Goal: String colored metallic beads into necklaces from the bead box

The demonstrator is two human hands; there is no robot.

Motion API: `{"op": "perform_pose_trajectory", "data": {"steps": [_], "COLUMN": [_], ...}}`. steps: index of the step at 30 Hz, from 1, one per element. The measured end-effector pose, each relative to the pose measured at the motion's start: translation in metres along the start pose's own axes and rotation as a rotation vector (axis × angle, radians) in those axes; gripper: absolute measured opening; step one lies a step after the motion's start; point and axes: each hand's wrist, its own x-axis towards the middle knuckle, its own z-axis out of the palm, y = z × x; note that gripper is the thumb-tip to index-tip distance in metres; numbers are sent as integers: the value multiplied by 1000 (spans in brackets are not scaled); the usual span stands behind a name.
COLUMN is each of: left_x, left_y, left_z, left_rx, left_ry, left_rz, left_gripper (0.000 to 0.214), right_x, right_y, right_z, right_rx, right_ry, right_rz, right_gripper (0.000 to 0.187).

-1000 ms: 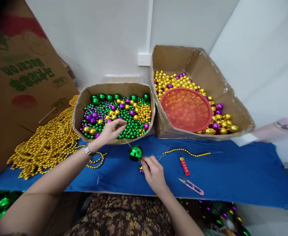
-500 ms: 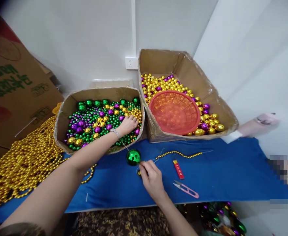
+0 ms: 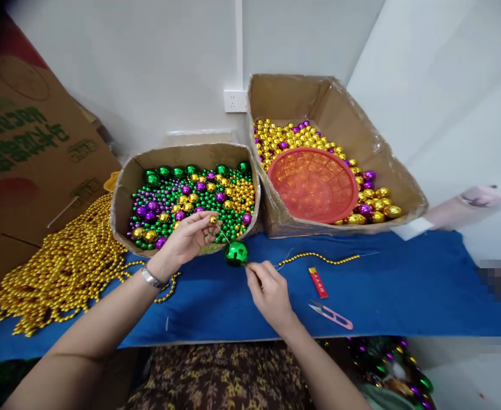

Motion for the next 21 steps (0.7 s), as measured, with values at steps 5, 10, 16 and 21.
{"op": "perform_pose_trajectory", "data": {"steps": [5,10,16,21], "left_x": [-12,-16,-37,-56], "left_y": [-6,-6,-16,-48], "left_z": [-6,-8,-8,-17], "left_rx": [-3,94,585,661], "left_ry": [3,14,-32,-61], "left_rz": [28,77,248,227], "left_gripper": [25,26,27,16], "right_x": [-3,-6,-16,-33], "right_y": [-1,3,8,19], "right_z": [0,0,8,27], "right_rx": [-16,-70,-220,-27], "right_ry": [-20,-28,-24,-111], "right_rz": [-38,-72,-135,29], "right_gripper": [12,14,19,9]}}
